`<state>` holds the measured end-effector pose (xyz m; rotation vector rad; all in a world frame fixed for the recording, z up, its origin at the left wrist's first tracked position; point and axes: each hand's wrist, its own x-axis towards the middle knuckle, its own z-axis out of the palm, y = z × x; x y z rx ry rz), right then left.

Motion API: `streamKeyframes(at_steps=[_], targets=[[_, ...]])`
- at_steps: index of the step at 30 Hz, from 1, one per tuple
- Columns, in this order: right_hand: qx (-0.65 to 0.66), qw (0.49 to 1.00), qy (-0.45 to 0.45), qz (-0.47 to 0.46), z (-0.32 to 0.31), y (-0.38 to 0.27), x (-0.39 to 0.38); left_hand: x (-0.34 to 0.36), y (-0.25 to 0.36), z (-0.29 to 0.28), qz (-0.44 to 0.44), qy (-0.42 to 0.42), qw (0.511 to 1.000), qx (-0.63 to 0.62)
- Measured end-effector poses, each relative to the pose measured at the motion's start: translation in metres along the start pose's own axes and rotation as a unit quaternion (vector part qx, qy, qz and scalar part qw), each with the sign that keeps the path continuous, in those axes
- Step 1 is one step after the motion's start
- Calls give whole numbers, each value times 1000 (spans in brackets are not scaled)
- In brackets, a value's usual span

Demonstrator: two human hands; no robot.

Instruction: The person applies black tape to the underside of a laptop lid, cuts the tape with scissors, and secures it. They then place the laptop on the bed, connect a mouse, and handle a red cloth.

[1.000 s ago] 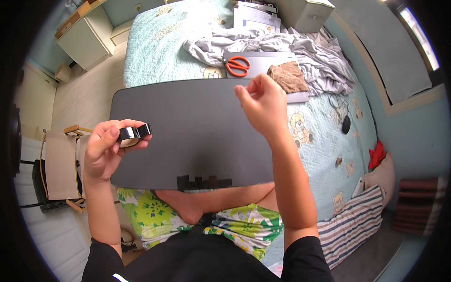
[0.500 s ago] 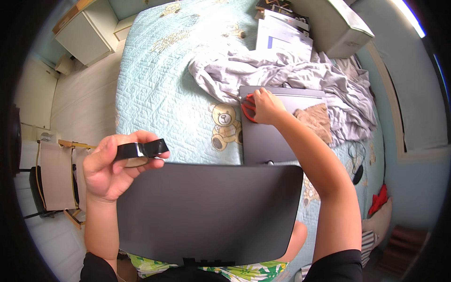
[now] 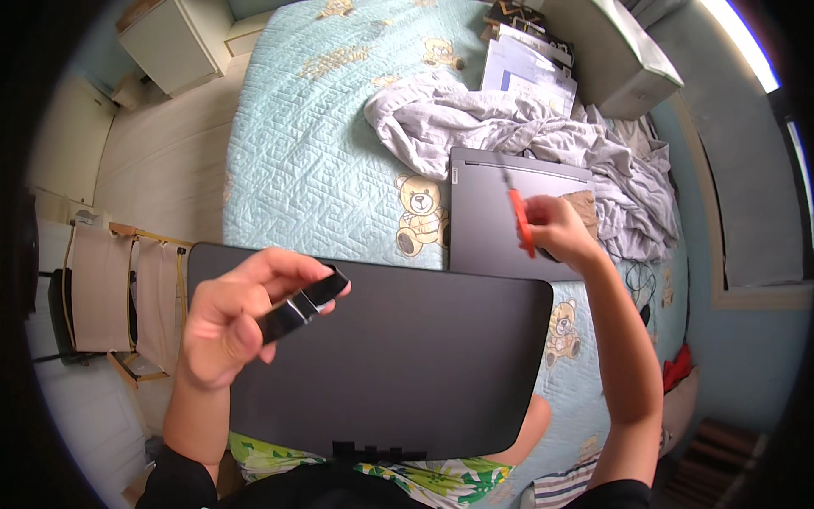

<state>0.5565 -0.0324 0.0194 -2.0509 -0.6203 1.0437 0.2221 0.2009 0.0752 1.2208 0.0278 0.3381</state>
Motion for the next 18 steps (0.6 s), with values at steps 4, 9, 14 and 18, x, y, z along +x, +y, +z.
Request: streamKeyframes(at_steps=[4, 9, 14, 18], targets=[[104, 980, 83, -145, 41, -49, -121, -51, 24, 36, 35, 26, 999, 30], [289, 922, -26, -257, 153, -8, -245, -118, 27, 61, 118, -13, 993, -22], [361, 891, -238, -141, 258, 22, -310, -185, 10, 71, 136, -12, 987, -78], [323, 895, -275, -136, 279, 20, -330, -223, 20, 76, 110, -22, 990, -89]])
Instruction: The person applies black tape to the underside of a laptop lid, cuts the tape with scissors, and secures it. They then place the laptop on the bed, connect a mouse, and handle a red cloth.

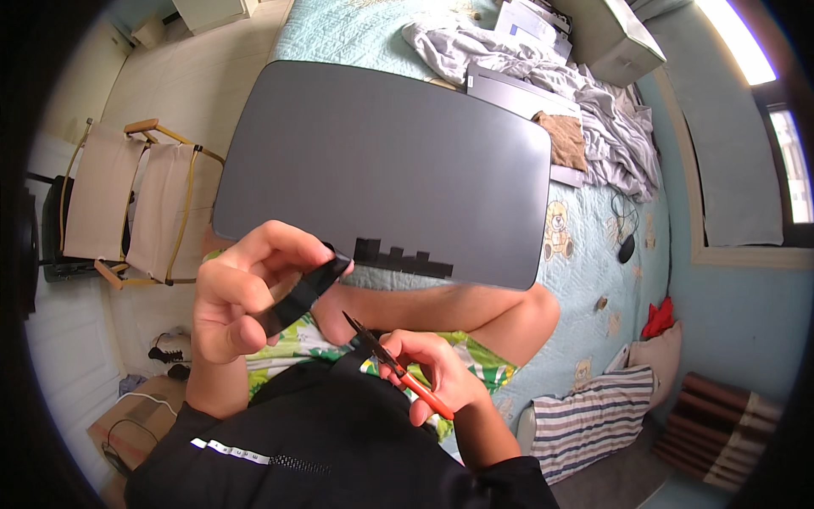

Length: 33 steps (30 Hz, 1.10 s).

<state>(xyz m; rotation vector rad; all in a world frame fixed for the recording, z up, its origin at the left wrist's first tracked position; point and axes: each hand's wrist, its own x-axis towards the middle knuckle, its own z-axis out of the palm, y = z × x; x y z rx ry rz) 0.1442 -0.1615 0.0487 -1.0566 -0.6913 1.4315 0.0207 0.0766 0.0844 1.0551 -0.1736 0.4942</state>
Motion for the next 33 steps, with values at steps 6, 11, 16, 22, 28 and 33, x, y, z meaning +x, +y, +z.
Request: streamKeyframes(at_steps=[6, 11, 16, 22, 28, 33], targets=[[-58, 997, 2, -47, 11, -3, -1, -16, 10, 10, 9, -53, 999, -5], [-93, 992, -9, -81, 11, -6, 2, -18, 7, 13, 10, -47, 999, -17], [-104, 991, 22, -83, 14, -12, 7, -13, 3, 9, 22, -65, 998, -17], [-148, 984, 20, -93, 6, -16, 13, -11, 0, 10, -7, -50, 998, -24], [-164, 976, 62, -125, 7, -16, 18, -5, -5, 7, -21, -56, 998, -16], [-201, 964, 101, -140, 3, -11, 19, -2, -13, 5, -2, -40, 999, 23]])
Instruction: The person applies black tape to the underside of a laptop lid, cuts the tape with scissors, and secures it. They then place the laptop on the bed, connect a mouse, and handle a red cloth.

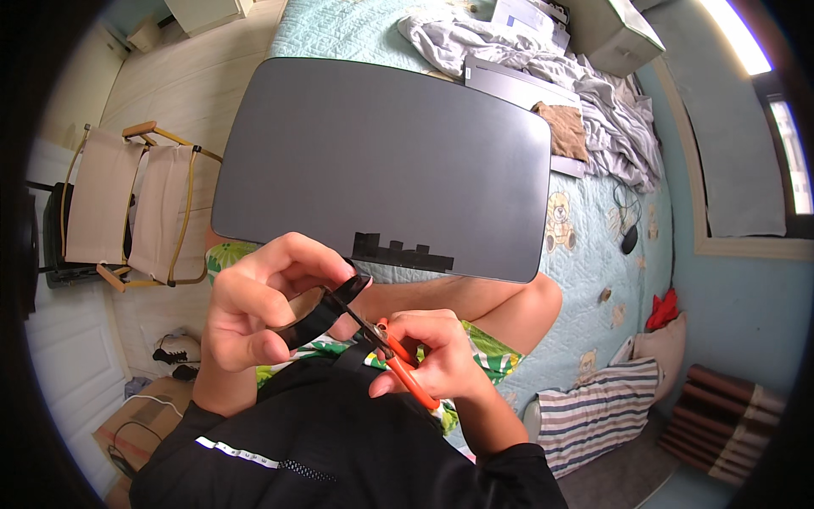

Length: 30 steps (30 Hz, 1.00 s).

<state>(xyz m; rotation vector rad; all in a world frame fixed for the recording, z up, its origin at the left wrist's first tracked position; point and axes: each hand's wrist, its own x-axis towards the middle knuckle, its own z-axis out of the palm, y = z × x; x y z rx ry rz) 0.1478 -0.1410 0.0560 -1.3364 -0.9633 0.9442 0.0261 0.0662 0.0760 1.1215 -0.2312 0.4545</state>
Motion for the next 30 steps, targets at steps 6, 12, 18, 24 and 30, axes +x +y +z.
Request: streamKeyframes(at_steps=[6, 12, 18, 24, 30], targets=[[14, 999, 27, 26, -2, 1, 2, 7, 0, -5, -29, -1, 999, -32], [2, 994, -31, 109, -25, -2, -1, 15, -9, -18, -26, 48, 998, -13], [-395, 878, 252, 100, -73, 2, 13, 27, -24, -27, -46, 58, 997, -24], [-570, 764, 275, 124, -105, 11, 53, 34, -46, -45, -65, -58, 947, -310], [-563, 769, 299, 54, -107, 20, 61, 40, -70, -38, 31, -169, 804, -569]])
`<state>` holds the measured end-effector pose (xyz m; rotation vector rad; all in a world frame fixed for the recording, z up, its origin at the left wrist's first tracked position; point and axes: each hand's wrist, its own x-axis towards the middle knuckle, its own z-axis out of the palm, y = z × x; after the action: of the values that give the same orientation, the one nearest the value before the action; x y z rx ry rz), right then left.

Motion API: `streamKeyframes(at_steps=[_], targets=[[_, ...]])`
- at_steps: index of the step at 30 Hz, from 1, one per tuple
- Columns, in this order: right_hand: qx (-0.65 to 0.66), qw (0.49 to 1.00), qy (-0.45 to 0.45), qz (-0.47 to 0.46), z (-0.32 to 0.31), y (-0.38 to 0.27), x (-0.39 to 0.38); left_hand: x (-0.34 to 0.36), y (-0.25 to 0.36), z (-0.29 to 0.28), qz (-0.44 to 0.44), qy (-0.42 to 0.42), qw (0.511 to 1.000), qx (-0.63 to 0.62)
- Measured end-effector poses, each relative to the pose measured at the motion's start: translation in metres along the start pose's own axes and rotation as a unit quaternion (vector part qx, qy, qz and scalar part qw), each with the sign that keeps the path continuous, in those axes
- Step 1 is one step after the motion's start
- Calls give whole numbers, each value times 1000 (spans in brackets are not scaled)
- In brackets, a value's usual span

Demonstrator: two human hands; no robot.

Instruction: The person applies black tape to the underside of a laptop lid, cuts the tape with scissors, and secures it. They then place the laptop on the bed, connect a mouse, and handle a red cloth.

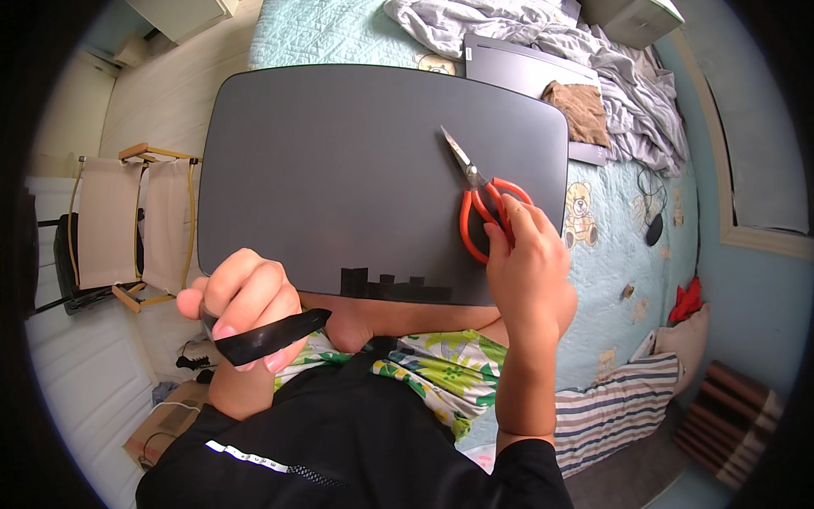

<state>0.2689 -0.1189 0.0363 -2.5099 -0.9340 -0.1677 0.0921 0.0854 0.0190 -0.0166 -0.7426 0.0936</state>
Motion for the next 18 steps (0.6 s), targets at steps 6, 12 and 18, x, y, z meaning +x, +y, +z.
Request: streamKeyframes(at_steps=[6, 12, 18], targets=[[403, 904, -142, 11, -31, -65, -18, -2, -10, 2, -15, 10, 1000, -6], [620, 745, -248, -6, -32, -96, -42, -8, -23, 8, -31, -5, 999, 6], [554, 796, -233, -77, -44, -93, -48, -17, -17, 24, -68, 42, 991, 107]])
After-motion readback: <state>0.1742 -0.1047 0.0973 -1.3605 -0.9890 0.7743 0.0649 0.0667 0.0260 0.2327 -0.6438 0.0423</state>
